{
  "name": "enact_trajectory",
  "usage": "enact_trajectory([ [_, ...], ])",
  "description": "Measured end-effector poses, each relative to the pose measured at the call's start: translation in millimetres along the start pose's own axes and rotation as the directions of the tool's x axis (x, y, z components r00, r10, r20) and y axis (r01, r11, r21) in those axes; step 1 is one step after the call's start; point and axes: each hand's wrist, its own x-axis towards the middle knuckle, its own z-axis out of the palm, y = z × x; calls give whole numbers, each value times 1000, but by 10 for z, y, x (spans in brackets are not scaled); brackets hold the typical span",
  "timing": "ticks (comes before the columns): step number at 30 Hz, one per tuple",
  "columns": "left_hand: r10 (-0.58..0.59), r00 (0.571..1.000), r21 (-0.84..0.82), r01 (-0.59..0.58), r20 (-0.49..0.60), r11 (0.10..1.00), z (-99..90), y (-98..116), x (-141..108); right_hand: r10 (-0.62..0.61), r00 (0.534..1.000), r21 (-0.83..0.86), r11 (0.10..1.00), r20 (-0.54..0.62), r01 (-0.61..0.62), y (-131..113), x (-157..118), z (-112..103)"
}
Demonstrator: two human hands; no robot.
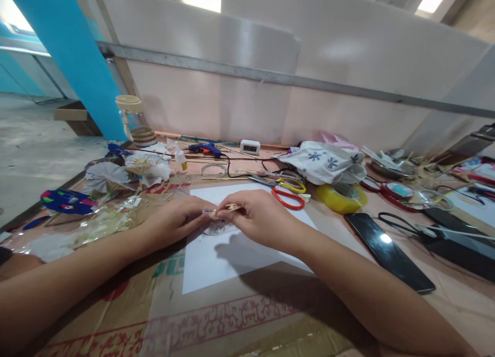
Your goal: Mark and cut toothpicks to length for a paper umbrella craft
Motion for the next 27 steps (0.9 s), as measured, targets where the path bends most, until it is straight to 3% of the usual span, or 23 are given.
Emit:
enact_trajectory([
  [4, 6, 998, 55, -3, -55, 998, 40, -16, -31, -19, 999, -236, 972, -31, 11, 70, -14, 46],
  [8, 67, 992, 127, -53, -106, 990, 61, 11, -50, -75, 995, -464, 885, -62, 38, 147, -25, 108],
  [13, 225, 968, 232, -195, -113, 953, 74, 56, -36, -96, 995, -634, 770, 3, 76, 143, -56, 203],
  [19, 276, 950, 286, -226, -148, 931, 66, 80, -46, -92, 986, -671, 724, 139, 162, 91, -66, 276],
  [24, 263, 953, 263, -218, -151, 940, 80, 81, -56, -92, 987, -643, 749, 133, 156, 129, -60, 297],
  [27, 227, 961, 243, -185, -158, 952, 85, 74, -57, -124, 990, -578, 804, 69, 141, 186, -48, 303],
])
